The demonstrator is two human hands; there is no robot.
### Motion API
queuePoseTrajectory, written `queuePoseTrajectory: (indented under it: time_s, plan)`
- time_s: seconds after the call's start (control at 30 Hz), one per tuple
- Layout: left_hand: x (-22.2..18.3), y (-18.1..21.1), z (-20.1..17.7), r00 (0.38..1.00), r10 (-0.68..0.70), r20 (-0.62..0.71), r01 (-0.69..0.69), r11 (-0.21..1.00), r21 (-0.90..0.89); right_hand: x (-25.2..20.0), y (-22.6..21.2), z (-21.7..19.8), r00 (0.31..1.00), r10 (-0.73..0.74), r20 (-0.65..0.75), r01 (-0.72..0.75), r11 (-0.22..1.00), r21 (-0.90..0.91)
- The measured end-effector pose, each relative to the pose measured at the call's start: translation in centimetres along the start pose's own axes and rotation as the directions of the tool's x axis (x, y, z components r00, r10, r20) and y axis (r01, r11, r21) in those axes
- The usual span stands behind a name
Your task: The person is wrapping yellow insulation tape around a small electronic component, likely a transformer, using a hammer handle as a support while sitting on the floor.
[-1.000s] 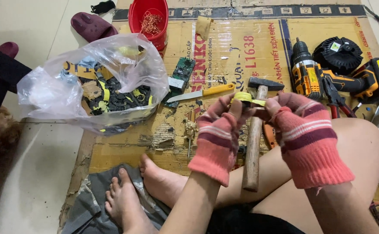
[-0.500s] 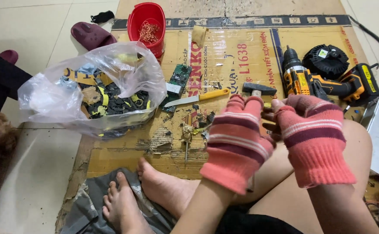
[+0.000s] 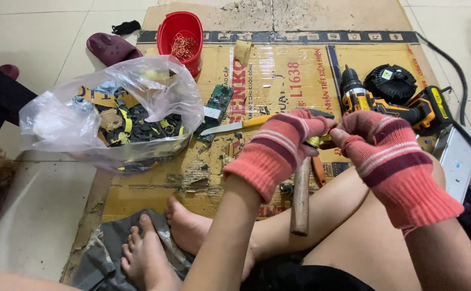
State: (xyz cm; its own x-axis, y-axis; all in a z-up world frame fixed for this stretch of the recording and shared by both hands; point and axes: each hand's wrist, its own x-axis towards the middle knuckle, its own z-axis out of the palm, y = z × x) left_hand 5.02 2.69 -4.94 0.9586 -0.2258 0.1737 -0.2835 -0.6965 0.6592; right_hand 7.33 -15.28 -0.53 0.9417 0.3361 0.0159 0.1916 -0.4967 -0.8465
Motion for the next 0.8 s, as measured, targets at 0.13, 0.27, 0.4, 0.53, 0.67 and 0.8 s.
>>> queuePoseTrajectory:
  time_s: [0.13,0.27,0.4,0.53,0.67,0.8]
  plan:
    - [1.0,-1.2,1.3,0.993,0.041,-0.109,-0.027,0.992,0.127,0.1,-0.8,-0.8,1.0,-0.013,0.019,0.012,1.0,0.025]
    - [0.2,-0.2,1.4,0.926,-0.095,-0.366,-0.033,0.944,-0.327,-0.3,-2.2,-1.4,0.993,0.051,-0.104,-0.053,0.999,-0.013]
    - [-1.3,2.9,-0.7,0.861,-0.227,-0.456,-0.143,0.752,-0.644,-0.3,-1.7,-1.5,0.987,0.095,-0.127,-0.08,0.99,0.12]
    - [-1.6,2.5,0.9,0.818,-0.344,-0.461,-0.204,0.575,-0.792,0.5,0.4,-0.4,0.984,0.137,-0.111,-0.122,0.984,0.132]
    - [-3.2,0.5,0.4,0.824,-0.246,-0.511,-0.555,-0.164,-0.815,1.5,5.4,0.2,0.955,0.268,-0.129,-0.269,0.963,0.009]
    - [-4.8,-0.3,-1.9,0.814,-0.18,-0.552,-0.558,0.018,-0.829,-0.5,2.4,1.3,0.93,0.368,0.019,-0.366,0.916,0.163]
